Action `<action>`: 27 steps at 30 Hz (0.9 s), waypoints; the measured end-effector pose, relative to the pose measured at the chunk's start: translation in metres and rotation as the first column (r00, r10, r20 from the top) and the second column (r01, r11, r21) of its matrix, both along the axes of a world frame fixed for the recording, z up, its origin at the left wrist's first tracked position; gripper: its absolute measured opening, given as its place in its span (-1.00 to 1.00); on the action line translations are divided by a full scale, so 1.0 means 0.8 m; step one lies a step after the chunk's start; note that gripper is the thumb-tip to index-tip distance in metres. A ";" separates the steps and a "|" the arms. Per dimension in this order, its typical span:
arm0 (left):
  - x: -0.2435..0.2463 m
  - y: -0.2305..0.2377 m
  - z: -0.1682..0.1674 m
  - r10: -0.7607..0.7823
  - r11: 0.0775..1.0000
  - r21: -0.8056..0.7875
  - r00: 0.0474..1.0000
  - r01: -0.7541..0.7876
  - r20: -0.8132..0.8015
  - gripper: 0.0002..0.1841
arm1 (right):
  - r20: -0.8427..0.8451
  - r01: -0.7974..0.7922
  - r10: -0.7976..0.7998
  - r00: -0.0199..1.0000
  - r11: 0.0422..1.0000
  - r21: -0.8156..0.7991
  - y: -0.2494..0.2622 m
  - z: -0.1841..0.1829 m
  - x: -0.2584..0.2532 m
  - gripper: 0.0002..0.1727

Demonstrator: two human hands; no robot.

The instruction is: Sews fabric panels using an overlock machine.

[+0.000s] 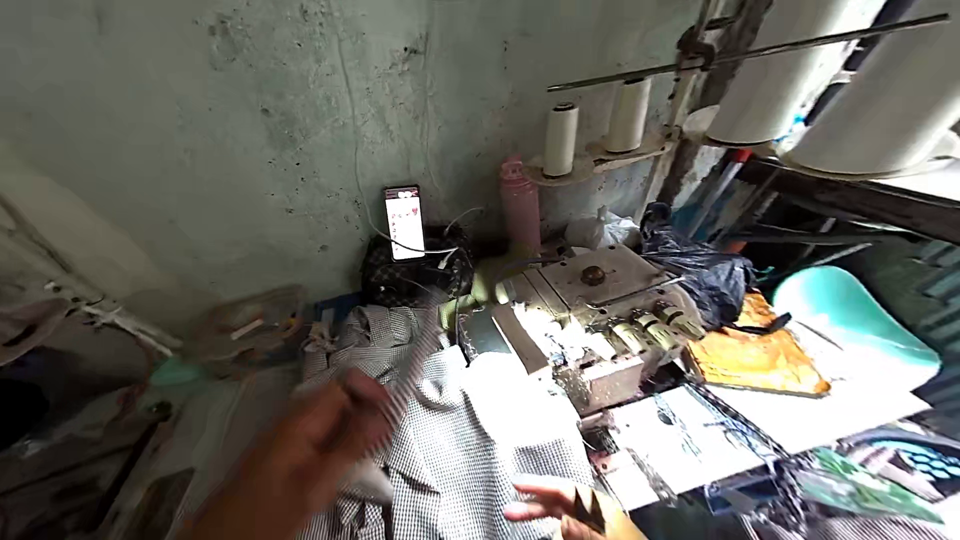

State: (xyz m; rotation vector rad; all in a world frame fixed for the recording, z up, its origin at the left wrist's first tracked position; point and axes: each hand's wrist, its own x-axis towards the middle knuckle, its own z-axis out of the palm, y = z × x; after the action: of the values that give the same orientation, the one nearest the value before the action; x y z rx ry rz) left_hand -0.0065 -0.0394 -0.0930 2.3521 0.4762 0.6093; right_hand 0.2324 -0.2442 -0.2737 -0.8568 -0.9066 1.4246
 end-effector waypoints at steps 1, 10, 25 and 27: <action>0.009 -0.029 -0.017 -0.096 0.995 0.002 0.988 0.097 -0.117 -0.76 | -0.121 -0.053 0.050 0.991 0.998 -0.018 0.006 0.004 -0.001 -0.37; 0.018 -0.070 -0.054 0.129 0.933 0.360 0.911 0.023 -0.392 -0.57 | -0.133 0.410 -0.414 0.901 0.910 -0.057 0.013 0.025 0.009 -0.84; 0.080 -0.011 -0.139 0.320 0.775 0.591 0.945 -0.225 -0.061 -0.58 | 0.215 0.634 -0.673 0.708 0.739 0.227 0.046 -0.007 0.052 -0.64; 0.098 -0.010 -0.153 0.374 0.734 0.628 0.925 -0.256 -0.060 -0.60 | 0.219 0.646 -0.707 0.672 0.705 0.294 0.052 -0.012 0.049 -0.61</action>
State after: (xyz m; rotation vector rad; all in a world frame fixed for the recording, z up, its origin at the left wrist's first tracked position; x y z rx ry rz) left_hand 0.0720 -0.0476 -0.2151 2.9966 0.8920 0.7998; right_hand 0.2718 -0.2026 -0.2834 -1.1443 -0.8116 0.5320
